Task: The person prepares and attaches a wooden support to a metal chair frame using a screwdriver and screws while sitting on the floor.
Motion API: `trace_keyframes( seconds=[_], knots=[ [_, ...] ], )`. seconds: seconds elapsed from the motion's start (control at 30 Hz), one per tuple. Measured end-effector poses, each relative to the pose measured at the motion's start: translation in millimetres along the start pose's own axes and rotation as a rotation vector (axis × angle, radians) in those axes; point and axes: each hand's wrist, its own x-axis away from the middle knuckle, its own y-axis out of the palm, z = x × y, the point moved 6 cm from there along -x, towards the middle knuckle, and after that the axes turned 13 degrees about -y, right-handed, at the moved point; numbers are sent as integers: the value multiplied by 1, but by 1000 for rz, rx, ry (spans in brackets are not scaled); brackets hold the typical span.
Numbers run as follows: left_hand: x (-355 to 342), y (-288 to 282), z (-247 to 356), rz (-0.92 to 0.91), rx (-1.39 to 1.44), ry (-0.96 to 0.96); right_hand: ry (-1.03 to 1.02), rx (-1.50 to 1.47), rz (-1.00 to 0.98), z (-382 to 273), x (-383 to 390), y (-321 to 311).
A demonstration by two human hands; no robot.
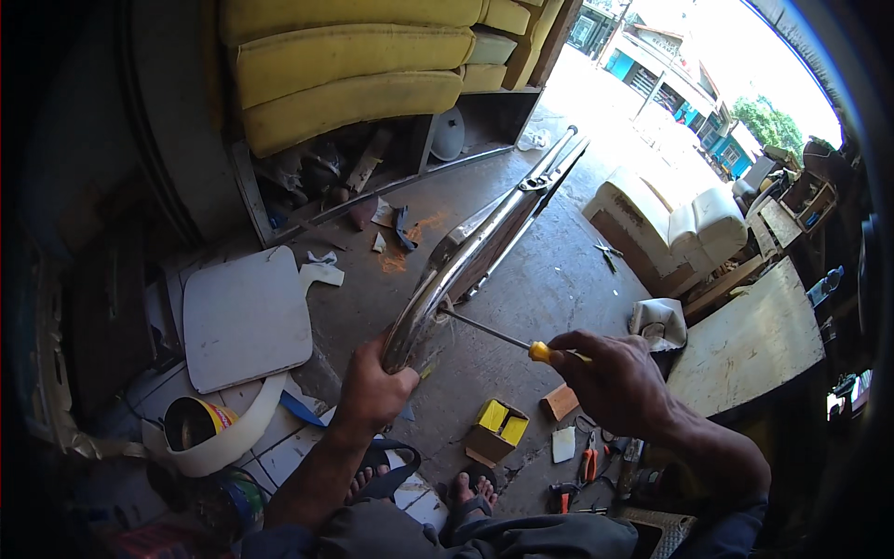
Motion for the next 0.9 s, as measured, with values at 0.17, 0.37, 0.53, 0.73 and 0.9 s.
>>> trace_keyframes(
  seconds=[0.17,0.37,0.53,0.73,0.9],
  knots=[
    [-3,2,-3,-44,-56,-94,-459,497,234,-14,11,12],
    [0,5,0,10,-90,-45,198,-255,-62,11,0,6],
    [-1,-1,-2,-4,-29,-84,-454,562,152,-16,8,3],
    [3,1,6,-3,-37,-98,280,-304,-211,20,-1,9],
    [-4,-2,-9,-16,11,-45,-404,442,213,-9,-1,3]
  ],
)
